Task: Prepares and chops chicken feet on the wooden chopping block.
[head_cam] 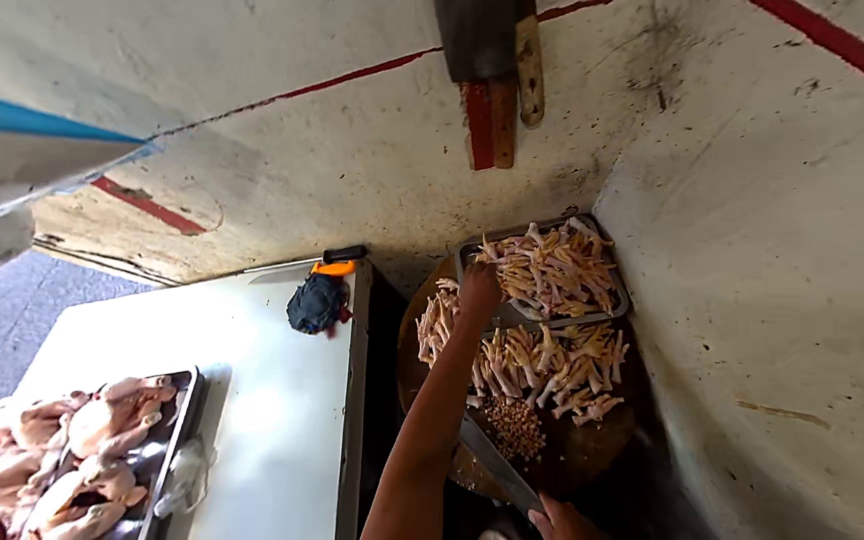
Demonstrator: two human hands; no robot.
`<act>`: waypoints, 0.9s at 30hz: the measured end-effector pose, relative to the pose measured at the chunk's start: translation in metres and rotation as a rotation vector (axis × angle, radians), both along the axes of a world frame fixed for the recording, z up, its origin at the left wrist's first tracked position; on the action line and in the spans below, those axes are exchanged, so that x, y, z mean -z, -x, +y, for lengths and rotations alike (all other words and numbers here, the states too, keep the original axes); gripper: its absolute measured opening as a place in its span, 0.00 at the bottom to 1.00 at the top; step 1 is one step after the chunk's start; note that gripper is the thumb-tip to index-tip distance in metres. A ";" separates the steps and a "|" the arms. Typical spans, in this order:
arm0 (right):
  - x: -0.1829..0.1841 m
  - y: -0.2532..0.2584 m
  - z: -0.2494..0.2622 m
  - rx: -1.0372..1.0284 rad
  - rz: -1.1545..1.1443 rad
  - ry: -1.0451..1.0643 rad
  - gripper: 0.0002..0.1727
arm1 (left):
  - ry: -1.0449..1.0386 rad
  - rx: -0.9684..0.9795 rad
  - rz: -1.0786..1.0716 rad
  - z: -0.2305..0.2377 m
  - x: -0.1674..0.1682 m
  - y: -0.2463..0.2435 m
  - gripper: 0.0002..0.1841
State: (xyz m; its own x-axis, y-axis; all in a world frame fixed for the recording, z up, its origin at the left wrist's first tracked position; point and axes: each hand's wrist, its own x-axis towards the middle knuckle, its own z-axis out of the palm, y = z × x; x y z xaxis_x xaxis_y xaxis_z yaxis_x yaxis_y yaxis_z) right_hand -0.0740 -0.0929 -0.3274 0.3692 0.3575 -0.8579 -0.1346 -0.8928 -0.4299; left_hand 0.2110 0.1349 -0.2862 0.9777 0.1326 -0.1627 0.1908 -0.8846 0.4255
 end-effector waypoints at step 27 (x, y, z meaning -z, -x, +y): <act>0.020 0.026 0.003 0.132 -0.137 0.013 0.28 | 1.380 -0.657 -0.038 0.025 -0.020 0.214 0.07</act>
State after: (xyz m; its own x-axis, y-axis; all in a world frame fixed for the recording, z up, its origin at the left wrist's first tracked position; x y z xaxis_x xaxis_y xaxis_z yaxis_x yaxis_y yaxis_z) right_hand -0.0997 -0.0898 -0.3469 0.5258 0.2875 -0.8005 -0.1916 -0.8769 -0.4408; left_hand -0.0025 0.1596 -0.2663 0.8145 0.3010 -0.4960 0.3493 0.4283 0.8334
